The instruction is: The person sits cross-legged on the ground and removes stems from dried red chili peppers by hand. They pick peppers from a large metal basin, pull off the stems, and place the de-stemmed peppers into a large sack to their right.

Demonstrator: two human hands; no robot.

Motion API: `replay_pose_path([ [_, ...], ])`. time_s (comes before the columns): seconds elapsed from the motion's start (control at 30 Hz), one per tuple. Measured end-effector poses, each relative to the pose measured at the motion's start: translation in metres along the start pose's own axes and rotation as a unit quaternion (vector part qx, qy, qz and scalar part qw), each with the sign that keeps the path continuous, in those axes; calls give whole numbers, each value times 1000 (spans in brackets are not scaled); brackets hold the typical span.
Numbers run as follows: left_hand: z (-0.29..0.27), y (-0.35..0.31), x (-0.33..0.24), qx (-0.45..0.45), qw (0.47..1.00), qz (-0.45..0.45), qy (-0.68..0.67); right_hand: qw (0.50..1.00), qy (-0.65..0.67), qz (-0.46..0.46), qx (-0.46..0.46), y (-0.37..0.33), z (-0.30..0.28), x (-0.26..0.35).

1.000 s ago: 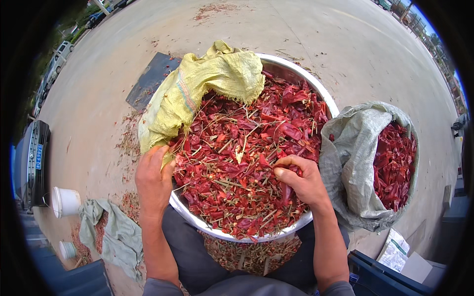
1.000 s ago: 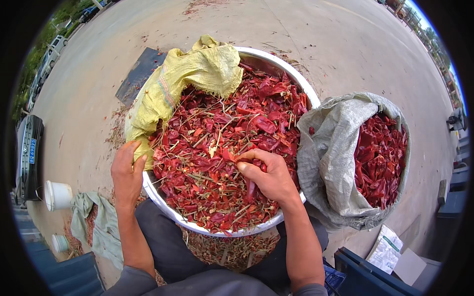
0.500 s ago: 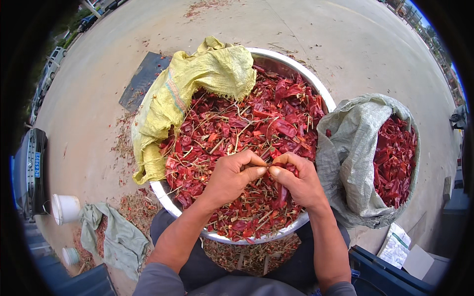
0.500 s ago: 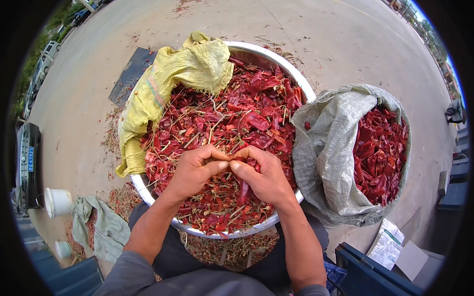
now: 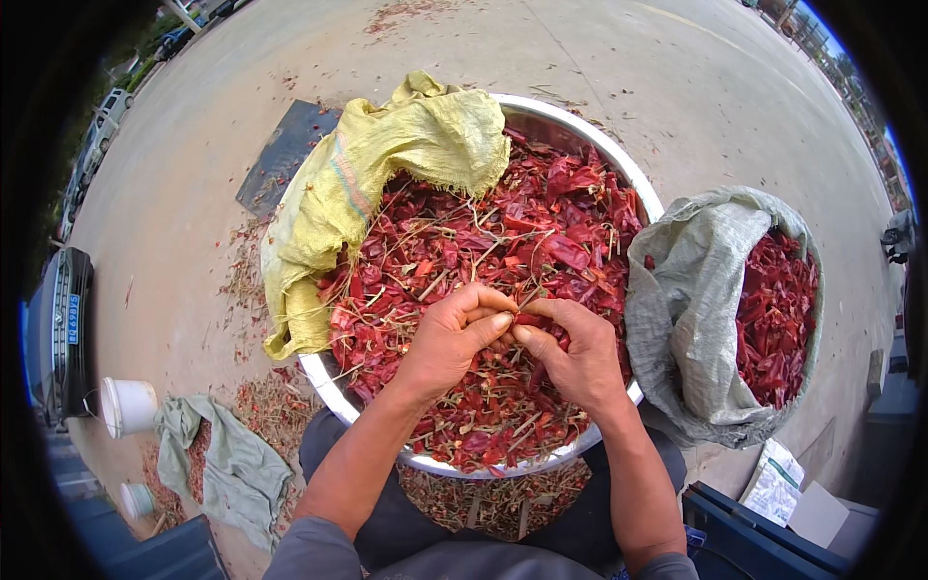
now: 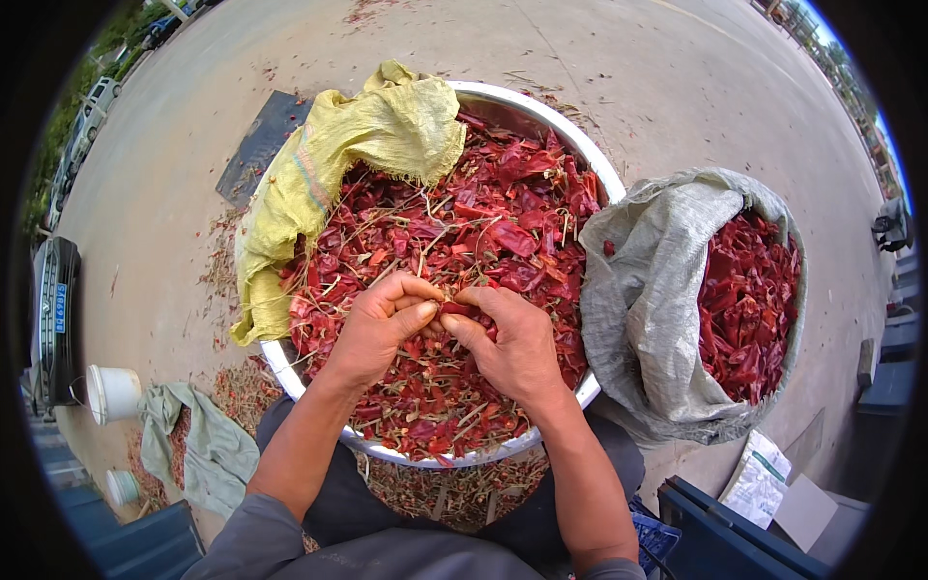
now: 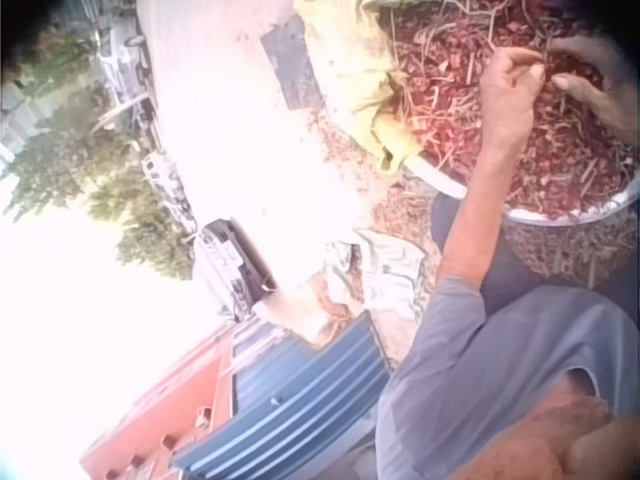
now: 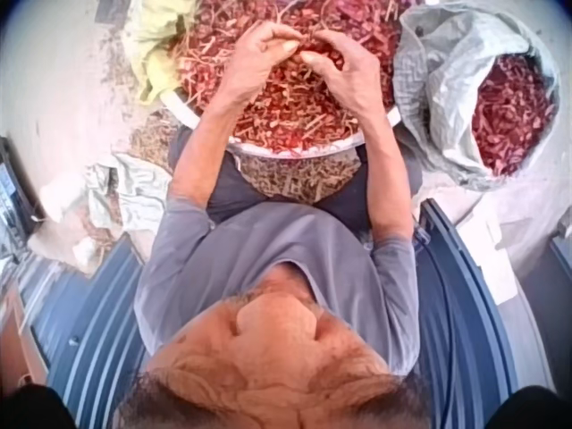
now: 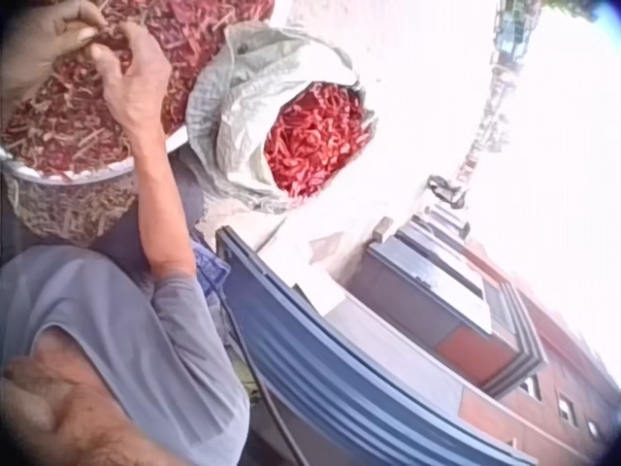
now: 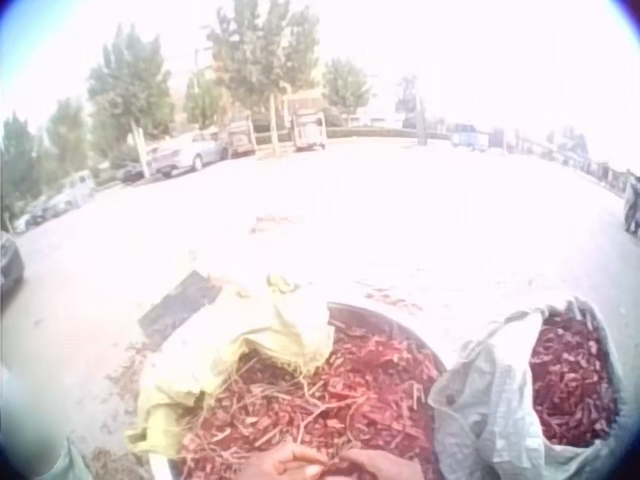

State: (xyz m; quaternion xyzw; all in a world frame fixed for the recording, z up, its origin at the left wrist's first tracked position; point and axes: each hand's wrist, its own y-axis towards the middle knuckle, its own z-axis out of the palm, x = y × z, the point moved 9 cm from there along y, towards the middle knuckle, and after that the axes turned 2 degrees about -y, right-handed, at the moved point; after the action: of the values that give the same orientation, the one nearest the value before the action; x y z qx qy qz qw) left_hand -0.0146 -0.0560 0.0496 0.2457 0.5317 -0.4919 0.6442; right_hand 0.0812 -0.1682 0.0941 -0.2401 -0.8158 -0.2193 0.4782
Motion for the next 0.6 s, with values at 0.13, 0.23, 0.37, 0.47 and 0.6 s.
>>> replay_pose_path([
  [0.13, 0, 0, -4, -14, 996, 28, 83, 997, -68, -27, 28, -1, 5, 1],
  [0.23, 1, -2, -4, -29, 995, 11, 96, 999, -43, -16, 9, -1, 4, -4],
  [0.37, 5, -5, -13, -18, 984, 11, 175, 997, 59, 42, 13, -1, 8, -9],
  [0.47, 14, -10, -33, -51, 953, 136, 266, 996, 20, 61, 54, -2, 12, -12],
  [0.6, 21, -11, -36, -25, 891, 199, 408, 998, -34, 26, 50, -2, 11, -9],
])
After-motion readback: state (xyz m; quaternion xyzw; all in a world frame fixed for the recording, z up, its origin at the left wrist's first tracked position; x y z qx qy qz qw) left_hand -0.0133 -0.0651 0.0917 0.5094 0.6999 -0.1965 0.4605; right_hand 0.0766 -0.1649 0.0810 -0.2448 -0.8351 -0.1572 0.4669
